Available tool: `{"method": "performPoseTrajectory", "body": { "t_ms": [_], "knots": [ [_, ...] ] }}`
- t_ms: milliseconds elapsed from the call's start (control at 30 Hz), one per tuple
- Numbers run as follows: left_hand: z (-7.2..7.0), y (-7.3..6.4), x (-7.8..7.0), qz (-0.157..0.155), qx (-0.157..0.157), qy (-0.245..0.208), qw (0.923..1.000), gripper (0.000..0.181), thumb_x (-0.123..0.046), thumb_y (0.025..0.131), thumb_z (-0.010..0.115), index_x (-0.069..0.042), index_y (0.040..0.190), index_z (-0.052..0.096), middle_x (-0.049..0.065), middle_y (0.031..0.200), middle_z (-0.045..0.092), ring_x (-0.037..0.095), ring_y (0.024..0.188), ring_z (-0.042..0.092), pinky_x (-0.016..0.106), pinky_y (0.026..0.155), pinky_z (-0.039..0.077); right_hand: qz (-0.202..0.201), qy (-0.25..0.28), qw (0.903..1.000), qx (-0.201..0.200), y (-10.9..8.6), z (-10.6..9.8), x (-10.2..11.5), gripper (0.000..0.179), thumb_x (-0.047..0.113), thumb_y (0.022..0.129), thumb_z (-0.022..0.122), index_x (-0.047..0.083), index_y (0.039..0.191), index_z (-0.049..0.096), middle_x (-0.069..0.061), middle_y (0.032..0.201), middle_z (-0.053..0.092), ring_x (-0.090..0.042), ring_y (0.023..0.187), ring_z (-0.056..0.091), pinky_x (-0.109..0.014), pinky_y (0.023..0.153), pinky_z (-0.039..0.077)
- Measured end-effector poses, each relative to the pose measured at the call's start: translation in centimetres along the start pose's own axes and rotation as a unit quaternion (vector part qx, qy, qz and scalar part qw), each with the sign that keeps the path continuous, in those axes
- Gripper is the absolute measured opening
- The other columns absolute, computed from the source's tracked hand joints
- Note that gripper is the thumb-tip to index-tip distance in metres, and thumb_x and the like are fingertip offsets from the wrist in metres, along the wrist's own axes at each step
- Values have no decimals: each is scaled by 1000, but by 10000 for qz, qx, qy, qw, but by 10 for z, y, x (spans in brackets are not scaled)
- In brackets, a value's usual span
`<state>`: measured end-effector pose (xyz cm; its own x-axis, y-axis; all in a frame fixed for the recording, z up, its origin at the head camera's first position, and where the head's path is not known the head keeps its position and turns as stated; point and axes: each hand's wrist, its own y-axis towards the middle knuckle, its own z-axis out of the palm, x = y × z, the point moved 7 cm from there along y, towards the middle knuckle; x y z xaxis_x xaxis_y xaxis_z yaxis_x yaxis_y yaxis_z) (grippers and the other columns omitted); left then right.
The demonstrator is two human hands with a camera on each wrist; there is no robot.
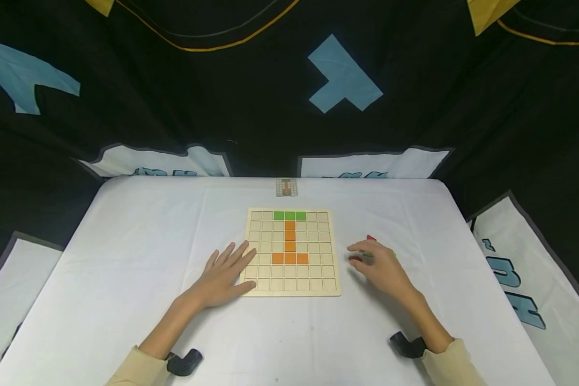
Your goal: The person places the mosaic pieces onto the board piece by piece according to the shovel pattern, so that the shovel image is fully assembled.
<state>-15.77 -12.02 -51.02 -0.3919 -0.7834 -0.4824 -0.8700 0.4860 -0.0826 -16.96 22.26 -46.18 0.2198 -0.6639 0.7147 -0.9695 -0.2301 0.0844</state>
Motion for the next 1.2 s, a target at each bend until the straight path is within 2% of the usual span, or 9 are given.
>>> {"method": "performPoseTrajectory", "body": {
  "t_ms": [133, 433, 767, 1200],
  "knots": [
    [0, 0, 0, 5, 3, -11, 10000, 76, -51, 97, 57, -12, 157, 32, 11, 165, 17, 41, 150, 7, 66, 114, 1, 259, -124, 9994, -213, -14, -19, -17, 30, 6, 87, 77, 3, 117, 72, -10, 119, 67, -31, 108, 63, -49, 88, 53],
    [-1, -1, -1, 25, 20, -47, 10000, 75, -50, 97, 56, -12, 157, 33, 12, 165, 18, 41, 150, 8, 66, 114, 1, 444, -344, 9968, -572, -39, -48, -47, 30, -1, 85, 76, 1, 116, 72, -15, 117, 66, -33, 105, 62, -54, 90, 51],
    [-1, 0, -1, 44, 5, -28, 10000, 75, -50, 97, 57, -12, 157, 32, 12, 165, 18, 41, 149, 8, 66, 114, 1, 1001, -403, 9938, -254, -47, -46, -71, 35, -1, 88, 71, -3, 122, 67, -21, 124, 62, -39, 114, 59, -54, 96, 48],
    [-1, 0, -1, 63, -35, -32, 10000, 75, -49, 97, 58, -11, 157, 33, 12, 165, 18, 42, 149, 8, 66, 114, 2, 1049, -579, 9925, -240, -43, -44, -75, 24, -2, 86, 73, -1, 110, 72, -19, 115, 65, -35, 103, 61, -52, 91, 51]
  ]
}}
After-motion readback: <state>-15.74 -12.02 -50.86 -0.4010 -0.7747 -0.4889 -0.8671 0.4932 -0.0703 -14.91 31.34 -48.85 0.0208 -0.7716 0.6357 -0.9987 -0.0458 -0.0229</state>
